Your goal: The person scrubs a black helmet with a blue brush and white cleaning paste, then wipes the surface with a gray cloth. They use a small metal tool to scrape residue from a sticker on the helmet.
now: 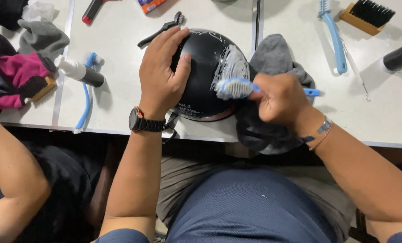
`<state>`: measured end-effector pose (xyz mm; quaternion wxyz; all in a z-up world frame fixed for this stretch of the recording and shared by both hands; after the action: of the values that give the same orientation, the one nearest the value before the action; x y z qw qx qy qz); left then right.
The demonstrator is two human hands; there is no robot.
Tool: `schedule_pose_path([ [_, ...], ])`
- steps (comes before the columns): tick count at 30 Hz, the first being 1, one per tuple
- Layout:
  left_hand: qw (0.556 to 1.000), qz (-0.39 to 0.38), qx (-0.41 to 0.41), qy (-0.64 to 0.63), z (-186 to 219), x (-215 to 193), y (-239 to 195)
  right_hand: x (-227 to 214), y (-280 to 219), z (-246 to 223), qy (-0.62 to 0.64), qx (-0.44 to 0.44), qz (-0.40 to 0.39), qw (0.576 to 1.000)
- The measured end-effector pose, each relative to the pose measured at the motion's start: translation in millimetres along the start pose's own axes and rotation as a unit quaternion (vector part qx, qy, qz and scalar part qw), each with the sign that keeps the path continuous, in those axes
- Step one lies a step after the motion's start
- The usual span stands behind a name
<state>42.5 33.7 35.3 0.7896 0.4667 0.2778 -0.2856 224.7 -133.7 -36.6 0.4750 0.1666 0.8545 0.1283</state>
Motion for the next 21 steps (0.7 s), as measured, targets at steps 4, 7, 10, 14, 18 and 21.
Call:
schedule_pose_path([
  [4,1.000,0.007,0.005,0.003,0,-1,-1,-7,6,14,0.020,0.050,0.029,0.998],
  [7,1.000,0.008,0.005,-0.002,-1,0,3,-7,6,19,-0.008,0.016,0.011,1.000],
  [10,1.000,0.009,0.007,-0.006,-1,3,-1,-8,7,30,-0.011,0.040,0.026,0.999],
  [14,1.000,0.015,0.013,0.000,-3,2,-1,-5,2,13,0.031,0.015,-0.033,0.999],
  [18,0.999,0.020,0.025,-0.003,0,2,-1,-10,8,27,0.044,0.051,0.029,0.997],
  [21,1.000,0.019,0.015,-0.001,-4,0,1,-10,9,11,0.055,0.018,-0.025,0.998],
])
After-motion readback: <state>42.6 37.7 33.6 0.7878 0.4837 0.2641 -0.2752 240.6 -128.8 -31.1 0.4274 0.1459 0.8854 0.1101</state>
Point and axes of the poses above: each hand's wrist, its own y-axis towards the middle knuckle, its own x-axis out of the palm, z = x × y, the point moved 6 cm from there along y, towards the middle knuckle, and after that the axes turned 11 degrees about x, right-handed, at the moved point
